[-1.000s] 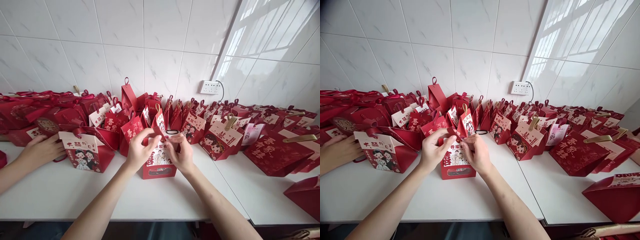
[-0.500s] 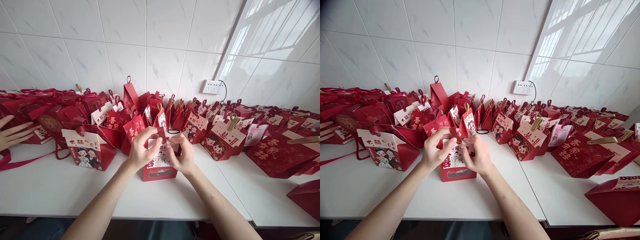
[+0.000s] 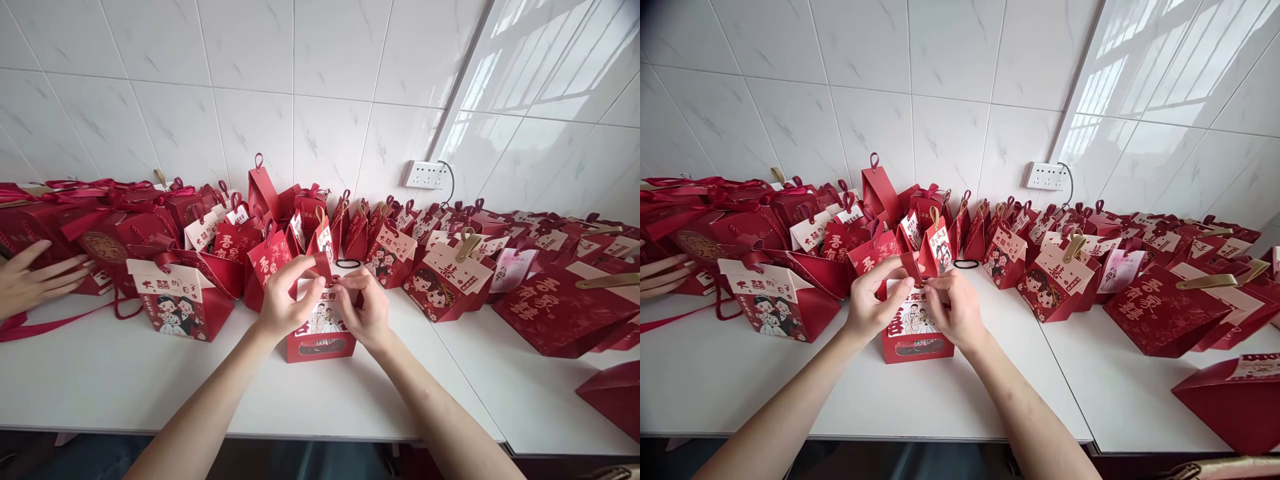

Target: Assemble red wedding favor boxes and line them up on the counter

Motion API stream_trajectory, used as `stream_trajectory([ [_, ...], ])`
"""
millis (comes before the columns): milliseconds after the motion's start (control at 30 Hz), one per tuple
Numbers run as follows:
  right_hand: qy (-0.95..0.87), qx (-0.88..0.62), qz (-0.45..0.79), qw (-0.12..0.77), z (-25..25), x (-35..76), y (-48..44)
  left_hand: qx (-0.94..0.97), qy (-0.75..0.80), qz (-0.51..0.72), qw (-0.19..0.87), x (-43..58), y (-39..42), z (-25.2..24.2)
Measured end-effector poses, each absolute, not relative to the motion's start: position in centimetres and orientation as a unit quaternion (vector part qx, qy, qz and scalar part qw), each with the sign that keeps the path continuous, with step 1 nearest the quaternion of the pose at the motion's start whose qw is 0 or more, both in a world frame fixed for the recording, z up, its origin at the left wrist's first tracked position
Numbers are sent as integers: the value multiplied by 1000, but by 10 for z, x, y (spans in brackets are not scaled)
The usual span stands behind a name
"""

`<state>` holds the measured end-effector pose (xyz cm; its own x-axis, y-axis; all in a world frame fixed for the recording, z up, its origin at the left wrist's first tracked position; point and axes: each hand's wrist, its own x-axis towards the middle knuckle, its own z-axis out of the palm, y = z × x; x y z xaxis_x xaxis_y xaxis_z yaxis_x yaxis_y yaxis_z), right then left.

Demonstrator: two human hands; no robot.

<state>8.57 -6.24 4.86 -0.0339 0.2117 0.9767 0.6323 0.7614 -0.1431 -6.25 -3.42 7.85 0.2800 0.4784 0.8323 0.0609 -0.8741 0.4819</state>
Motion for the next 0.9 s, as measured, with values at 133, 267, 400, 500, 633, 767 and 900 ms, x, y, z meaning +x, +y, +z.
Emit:
stream_trajectory([
  [133, -698, -308, -162, 626, 49, 86, -63, 780, 161, 565, 216, -63, -34, 78],
  [267, -698, -306, -157, 628, 50, 86, -63, 779, 152, 579, 187, -62, -33, 77],
  [400, -705, -300, -151, 625, 50, 86, -62, 767, 172, 588, 191, -60, -31, 76],
  [500, -706, -296, -146, 626, 49, 86, -62, 759, 191, 591, 196, -59, -31, 77],
  [633, -703, -305, -150, 625, 50, 86, -64, 765, 179, 590, 186, -59, -32, 78],
  [767, -701, -307, -158, 624, 50, 86, -64, 783, 156, 573, 187, -63, -33, 77],
  [900, -701, -305, -155, 626, 49, 87, -64, 784, 157, 581, 151, -65, -30, 75],
])
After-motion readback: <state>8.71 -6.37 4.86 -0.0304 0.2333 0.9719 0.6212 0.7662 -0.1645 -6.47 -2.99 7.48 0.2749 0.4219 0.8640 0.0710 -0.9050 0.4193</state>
